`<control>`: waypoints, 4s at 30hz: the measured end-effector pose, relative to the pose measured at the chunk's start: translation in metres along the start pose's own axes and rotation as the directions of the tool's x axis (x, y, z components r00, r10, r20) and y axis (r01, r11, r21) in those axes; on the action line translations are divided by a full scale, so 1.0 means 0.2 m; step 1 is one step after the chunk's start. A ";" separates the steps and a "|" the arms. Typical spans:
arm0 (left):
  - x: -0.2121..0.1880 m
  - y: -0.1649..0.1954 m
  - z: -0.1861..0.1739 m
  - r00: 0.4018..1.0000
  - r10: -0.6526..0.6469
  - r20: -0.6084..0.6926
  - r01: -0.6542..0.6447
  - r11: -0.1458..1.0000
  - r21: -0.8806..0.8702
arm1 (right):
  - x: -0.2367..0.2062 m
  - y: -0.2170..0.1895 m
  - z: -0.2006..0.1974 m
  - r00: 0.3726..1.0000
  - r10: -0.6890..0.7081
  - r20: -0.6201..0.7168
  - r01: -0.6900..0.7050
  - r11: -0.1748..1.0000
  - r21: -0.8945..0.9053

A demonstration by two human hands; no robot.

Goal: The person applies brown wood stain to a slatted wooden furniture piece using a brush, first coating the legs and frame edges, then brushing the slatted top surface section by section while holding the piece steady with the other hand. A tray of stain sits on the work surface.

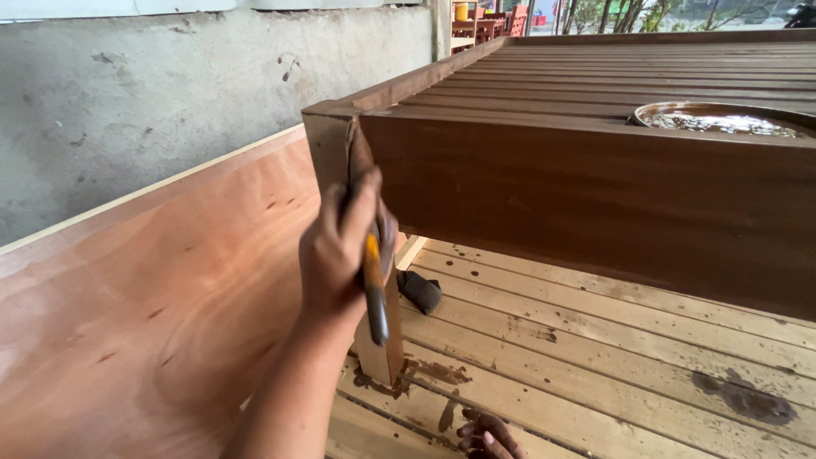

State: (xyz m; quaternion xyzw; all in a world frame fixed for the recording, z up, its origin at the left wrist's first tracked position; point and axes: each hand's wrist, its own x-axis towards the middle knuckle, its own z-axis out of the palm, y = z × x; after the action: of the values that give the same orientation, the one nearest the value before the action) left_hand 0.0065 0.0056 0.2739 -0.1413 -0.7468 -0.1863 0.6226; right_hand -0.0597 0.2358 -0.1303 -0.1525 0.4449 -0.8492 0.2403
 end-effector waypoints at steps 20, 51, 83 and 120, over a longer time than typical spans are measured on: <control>-0.01 -0.18 0.02 0.970 0.243 0.001 -0.243 0.970 0.012 | -0.03 0.01 -0.04 0.997 0.011 0.072 -0.004 0.995 -0.097; -0.48 -0.23 0.19 0.585 -0.805 -0.100 0.196 0.260 -0.946 | 0.10 0.03 -0.03 0.982 -0.185 0.034 0.187 0.978 -0.089; -1.12 -0.24 -0.39 0.836 -0.446 0.320 0.427 0.895 0.132 | 0.30 -0.54 1.40 0.998 0.064 0.021 -0.062 0.995 -0.075; -0.77 -0.22 -0.21 0.923 -0.334 0.192 0.281 0.925 0.256 | 0.26 -0.54 0.98 0.964 0.002 -0.266 -0.039 0.990 -0.134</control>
State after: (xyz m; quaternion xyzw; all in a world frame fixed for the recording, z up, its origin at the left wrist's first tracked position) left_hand 0.0531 -0.0493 0.1248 0.0285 -0.8433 -0.1794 0.5058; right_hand -0.0397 0.1269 0.0708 -0.0488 0.5322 -0.8266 0.1764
